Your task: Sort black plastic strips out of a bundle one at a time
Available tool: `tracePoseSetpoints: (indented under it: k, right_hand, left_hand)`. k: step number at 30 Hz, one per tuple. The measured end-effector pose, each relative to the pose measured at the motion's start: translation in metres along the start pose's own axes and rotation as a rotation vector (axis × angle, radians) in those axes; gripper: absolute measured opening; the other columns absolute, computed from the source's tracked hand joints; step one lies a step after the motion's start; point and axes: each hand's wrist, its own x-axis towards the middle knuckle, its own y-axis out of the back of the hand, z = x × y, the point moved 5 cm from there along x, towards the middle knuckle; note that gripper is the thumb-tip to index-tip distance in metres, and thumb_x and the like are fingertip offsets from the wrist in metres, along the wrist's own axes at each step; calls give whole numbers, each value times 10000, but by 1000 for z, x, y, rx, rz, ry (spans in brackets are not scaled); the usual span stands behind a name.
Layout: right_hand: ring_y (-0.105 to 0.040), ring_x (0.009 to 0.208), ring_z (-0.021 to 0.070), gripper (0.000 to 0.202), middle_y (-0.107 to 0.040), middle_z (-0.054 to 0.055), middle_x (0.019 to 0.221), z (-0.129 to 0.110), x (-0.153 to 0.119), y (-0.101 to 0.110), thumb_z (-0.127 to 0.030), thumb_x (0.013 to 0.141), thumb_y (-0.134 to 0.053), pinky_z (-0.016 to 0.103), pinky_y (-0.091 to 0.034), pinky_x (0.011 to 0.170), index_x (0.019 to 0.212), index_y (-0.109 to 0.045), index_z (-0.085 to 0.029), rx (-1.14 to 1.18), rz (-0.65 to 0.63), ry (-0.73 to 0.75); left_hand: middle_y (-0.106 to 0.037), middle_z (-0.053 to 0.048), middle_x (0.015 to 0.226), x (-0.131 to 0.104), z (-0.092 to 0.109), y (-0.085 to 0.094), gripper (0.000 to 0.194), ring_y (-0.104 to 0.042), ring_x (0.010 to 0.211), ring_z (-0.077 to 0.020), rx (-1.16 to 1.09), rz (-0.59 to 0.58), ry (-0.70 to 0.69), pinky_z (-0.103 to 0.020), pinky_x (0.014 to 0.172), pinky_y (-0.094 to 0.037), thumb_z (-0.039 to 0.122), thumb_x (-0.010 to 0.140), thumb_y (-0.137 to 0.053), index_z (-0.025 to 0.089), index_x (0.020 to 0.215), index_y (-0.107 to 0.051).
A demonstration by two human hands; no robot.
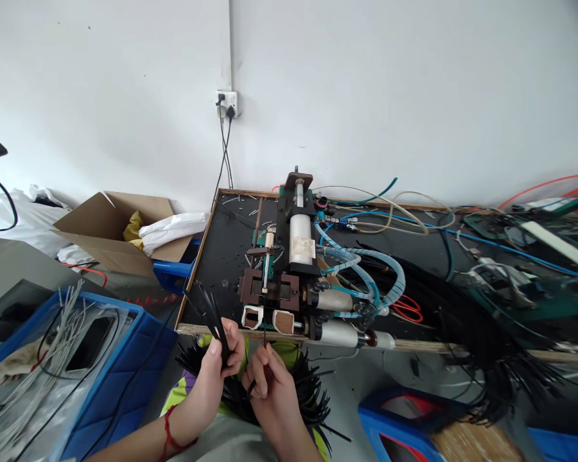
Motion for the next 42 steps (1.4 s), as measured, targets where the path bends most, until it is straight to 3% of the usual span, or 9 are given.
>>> tracePoseSetpoints:
  k: [16,23,33,42]
  right_hand:
    - [-186,422,105,362,-476,-92,402,3,-2,-3,-460,911,-806,231,-315,516,733,-613,-211,23,-33,11]
    - [-167,400,98,367,-487,-97,398,10,-1,-7,-470,894,-820,219,-274,479,743,-611,-209,48,-41,-27]
    - [-163,401,100,378,-450,-100,390,10,0,-14,-460,888,-823,234,-265,470,723,-588,-213,34,-66,-67]
    - [-154,399,97,393,-432,-105,383,7,-2,-11,-478,876,-832,231,-246,464,719,-588,-214,27,-38,-69]
  left_hand:
    - [-406,50,653,-3,2,-4,497,-297,556,-122,-56,8,29,-212,461,-227,691,826,-736,216,828,-589]
    - [-380,71,597,-3,1,1,496,-195,498,-102,-44,26,11,-202,423,-199,694,852,-710,213,814,-596]
    - [-403,61,619,-8,8,17,428,-240,493,-101,-29,111,-55,-217,437,-218,610,937,-657,204,808,-612]
    - [-383,70,567,-8,6,11,493,-250,478,-91,7,134,-6,-208,429,-214,648,910,-688,192,747,-593]
